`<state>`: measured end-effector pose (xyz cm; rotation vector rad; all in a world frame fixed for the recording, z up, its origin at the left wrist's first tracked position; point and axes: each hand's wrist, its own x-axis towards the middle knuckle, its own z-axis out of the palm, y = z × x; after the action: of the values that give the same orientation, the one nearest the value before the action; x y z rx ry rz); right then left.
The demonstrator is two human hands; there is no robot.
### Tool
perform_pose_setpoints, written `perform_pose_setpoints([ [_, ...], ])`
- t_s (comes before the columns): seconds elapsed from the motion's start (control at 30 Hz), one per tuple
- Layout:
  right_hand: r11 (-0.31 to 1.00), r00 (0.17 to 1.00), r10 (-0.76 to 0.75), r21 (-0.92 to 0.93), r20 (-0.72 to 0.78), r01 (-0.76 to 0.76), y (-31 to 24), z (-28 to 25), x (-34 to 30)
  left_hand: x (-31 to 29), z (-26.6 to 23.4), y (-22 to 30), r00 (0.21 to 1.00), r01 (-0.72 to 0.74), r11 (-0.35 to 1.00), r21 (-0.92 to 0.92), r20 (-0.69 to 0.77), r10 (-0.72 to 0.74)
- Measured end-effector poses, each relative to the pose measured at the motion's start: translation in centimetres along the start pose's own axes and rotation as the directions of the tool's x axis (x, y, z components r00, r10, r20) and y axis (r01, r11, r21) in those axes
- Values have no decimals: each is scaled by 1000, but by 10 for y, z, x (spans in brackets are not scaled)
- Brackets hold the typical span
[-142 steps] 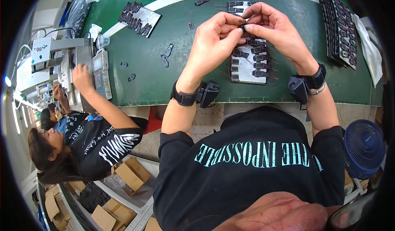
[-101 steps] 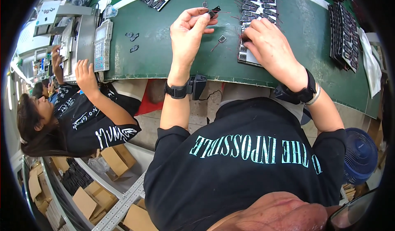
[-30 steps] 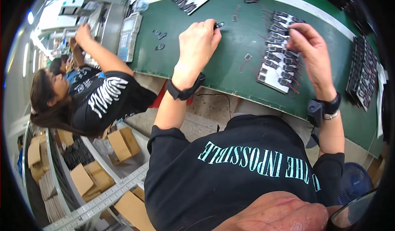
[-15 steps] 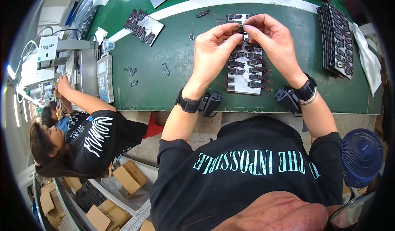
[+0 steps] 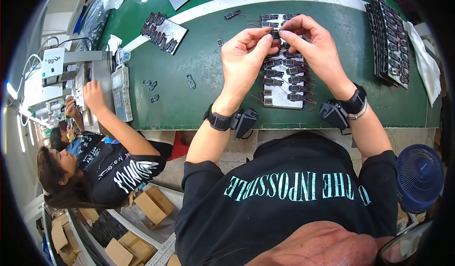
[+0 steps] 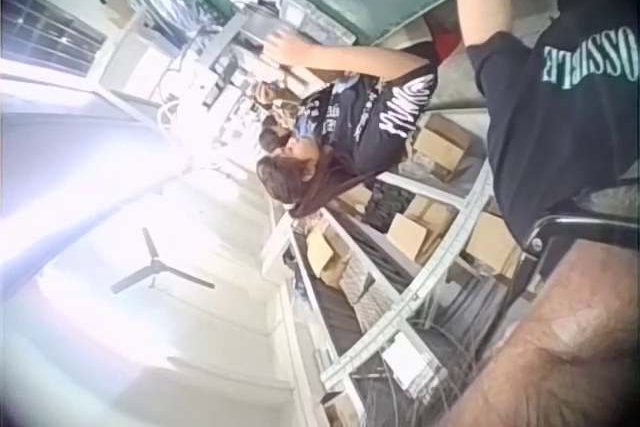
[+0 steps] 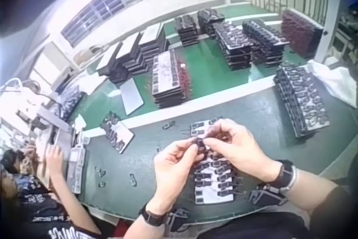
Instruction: The person picks up a speaker and a frame by hand, aligns them, and presses them together. They then place the assembled unit onto a tray and repeat the process for additional speakers.
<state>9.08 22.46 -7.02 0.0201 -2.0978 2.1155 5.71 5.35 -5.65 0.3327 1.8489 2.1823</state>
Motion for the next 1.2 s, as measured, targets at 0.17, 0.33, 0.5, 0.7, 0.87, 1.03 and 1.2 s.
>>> perform_pose_setpoints([
  [0.17,990,979,125,41,159,-133,-18,0,70,51,-17,24,999,-27,999,29,-34,28],
  [0.33,990,974,79,100,214,-102,-27,-4,93,69,-16,35,998,-45,998,50,-38,47],
  [0.5,997,977,63,-60,206,-52,-35,-1,85,62,-15,39,998,-48,997,63,-27,50],
  [0.7,897,974,-114,-401,195,185,-49,18,78,67,-31,38,997,-74,989,127,-16,77],
  [0.87,831,953,-246,-468,177,302,-54,24,75,58,-57,58,983,-123,986,112,-122,137],
  [1.03,517,779,-378,-584,500,625,-45,40,41,38,-84,64,945,-226,972,71,-226,236],
  [1.2,485,757,-294,-591,584,644,-42,42,39,22,-87,53,925,-201,978,59,-316,210],
])
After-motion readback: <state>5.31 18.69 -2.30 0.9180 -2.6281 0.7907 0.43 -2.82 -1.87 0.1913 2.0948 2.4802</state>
